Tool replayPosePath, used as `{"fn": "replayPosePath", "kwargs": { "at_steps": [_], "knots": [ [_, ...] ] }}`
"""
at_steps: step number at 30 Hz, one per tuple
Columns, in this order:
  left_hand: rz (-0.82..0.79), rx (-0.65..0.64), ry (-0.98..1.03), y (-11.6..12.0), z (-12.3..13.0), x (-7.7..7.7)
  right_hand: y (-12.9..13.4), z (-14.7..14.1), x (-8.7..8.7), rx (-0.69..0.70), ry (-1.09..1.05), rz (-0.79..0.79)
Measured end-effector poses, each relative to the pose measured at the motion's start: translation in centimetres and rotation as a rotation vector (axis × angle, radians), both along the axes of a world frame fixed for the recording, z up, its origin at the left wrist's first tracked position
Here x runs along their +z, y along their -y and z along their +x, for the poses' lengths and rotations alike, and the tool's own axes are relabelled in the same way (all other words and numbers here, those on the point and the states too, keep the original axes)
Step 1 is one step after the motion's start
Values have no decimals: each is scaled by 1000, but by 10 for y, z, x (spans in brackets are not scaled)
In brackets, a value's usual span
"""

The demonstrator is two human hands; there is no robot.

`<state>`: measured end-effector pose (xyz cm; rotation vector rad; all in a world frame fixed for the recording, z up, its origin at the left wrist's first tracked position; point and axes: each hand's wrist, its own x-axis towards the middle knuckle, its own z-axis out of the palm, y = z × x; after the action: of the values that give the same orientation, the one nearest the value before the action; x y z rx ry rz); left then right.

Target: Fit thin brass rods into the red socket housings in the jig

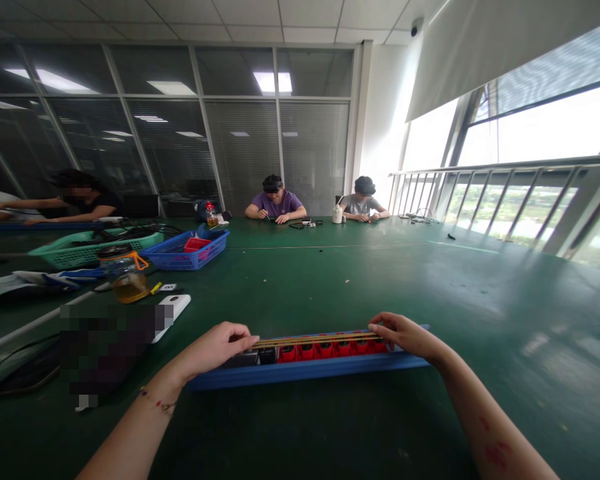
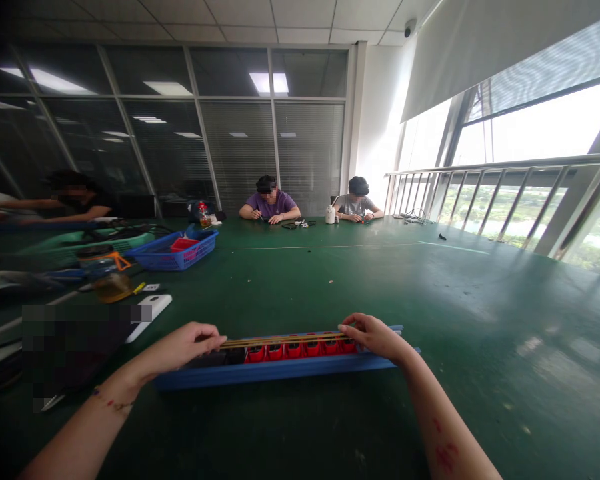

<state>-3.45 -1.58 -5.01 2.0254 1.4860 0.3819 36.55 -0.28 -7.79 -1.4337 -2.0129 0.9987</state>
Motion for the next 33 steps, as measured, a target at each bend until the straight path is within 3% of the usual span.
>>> {"fn": "replayPosePath", "kwargs": {
  "at_steps": [4, 14, 17, 21, 26, 33],
  "knots": [
    [109, -49, -10, 2, 1, 8, 0, 1, 0, 11, 14, 8],
    [605, -96, -279, 11, 8, 13, 2, -2, 3, 5, 27, 17],
    [797, 9, -310, 10, -4, 17, 2, -2, 3, 11, 28, 20],
    [984, 260, -369, 7, -29, 25, -1, 0, -1, -5, 42, 18],
    [1018, 418, -444, 0, -49, 28, -4, 3, -9, -33, -27, 13],
    [757, 250, -499, -33, -42, 21, 2, 11, 1, 20, -35, -40]
  ]
}}
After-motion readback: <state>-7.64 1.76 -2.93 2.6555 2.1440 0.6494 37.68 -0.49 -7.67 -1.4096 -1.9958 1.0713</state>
